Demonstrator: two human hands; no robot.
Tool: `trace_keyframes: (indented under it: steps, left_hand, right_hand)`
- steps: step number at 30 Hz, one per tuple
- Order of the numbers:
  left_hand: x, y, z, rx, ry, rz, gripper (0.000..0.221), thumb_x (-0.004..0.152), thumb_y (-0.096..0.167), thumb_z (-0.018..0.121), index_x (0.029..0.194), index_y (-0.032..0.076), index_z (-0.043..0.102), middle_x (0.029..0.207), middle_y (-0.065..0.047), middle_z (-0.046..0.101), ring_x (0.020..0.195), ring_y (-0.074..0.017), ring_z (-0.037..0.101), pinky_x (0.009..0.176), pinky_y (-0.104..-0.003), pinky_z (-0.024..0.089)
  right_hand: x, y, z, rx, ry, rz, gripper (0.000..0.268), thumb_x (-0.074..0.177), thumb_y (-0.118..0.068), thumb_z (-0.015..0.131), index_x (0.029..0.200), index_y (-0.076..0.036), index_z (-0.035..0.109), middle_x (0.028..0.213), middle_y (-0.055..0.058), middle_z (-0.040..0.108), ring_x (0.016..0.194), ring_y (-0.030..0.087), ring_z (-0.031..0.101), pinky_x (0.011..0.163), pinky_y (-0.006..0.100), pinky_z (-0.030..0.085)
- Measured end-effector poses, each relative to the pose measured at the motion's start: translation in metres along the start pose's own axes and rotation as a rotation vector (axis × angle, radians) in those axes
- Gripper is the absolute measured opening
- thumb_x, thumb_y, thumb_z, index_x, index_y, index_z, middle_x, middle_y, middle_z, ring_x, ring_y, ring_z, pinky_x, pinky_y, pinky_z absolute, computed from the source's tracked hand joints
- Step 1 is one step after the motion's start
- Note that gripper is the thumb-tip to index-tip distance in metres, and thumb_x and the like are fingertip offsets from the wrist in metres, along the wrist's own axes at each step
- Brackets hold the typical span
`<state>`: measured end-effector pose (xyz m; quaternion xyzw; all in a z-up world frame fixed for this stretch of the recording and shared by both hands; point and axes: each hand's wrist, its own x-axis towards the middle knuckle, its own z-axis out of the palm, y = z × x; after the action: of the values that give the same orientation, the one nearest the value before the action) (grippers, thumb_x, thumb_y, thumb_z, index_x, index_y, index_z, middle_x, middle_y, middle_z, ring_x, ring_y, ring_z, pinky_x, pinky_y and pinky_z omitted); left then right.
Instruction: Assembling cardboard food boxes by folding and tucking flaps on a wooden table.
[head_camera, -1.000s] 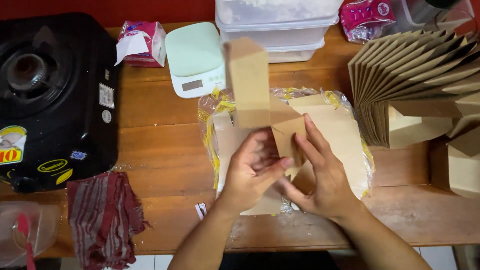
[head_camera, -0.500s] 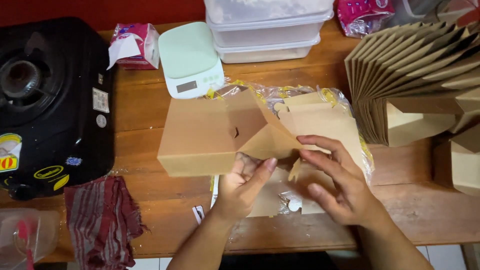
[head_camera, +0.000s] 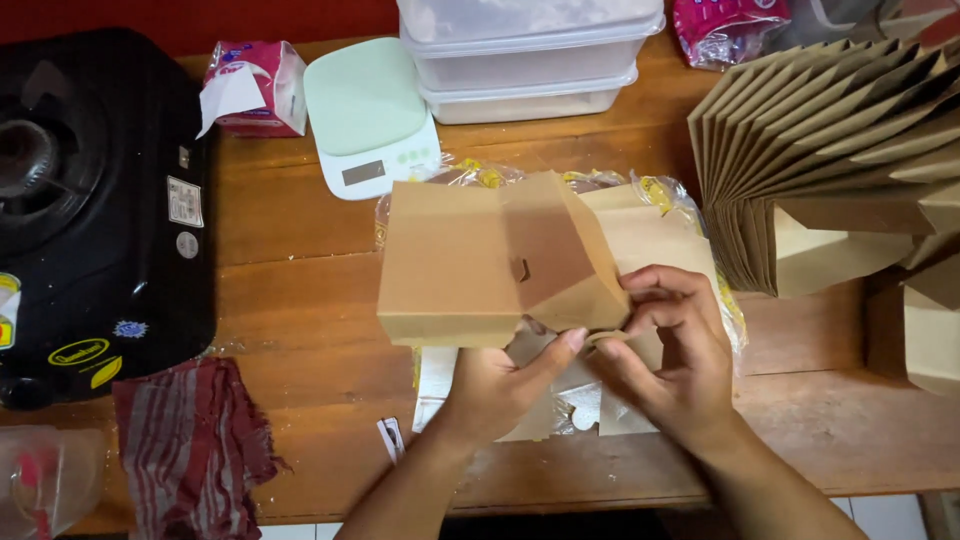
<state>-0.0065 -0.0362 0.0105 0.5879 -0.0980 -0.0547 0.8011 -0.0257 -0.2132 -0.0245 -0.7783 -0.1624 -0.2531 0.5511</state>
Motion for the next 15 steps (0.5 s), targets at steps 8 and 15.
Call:
trace_keyframes:
  steps: [8,15]
  left_hand:
    - [0.001,-0.019,-0.008,0.052,-0.006,-0.069,0.032,0.08,0.005,0.077,0.109,-0.005,0.068,0.093,-0.01,0.07,0.082,-0.0141,0.062,0.076,-0.029,0.055]
    - [0.001,-0.016,-0.004,-0.033,0.04,-0.103,0.035,0.078,0.003,0.079,0.109,-0.008,0.067,0.091,-0.01,0.069,0.079,-0.0134,0.061,0.073,-0.027,0.054]
  right_hand:
    - [0.0,0.009,0.005,-0.202,0.061,-0.094,0.026,0.083,-0.012,0.078,0.082,0.002,0.056,0.104,0.023,0.056,0.081,0.031,0.066,0.072,0.039,0.056]
    - [0.003,0.011,0.006,-0.221,0.086,-0.114,0.026,0.084,-0.009,0.077,0.079,0.003,0.054,0.102,0.024,0.057,0.075,0.032,0.065,0.067,0.039,0.055]
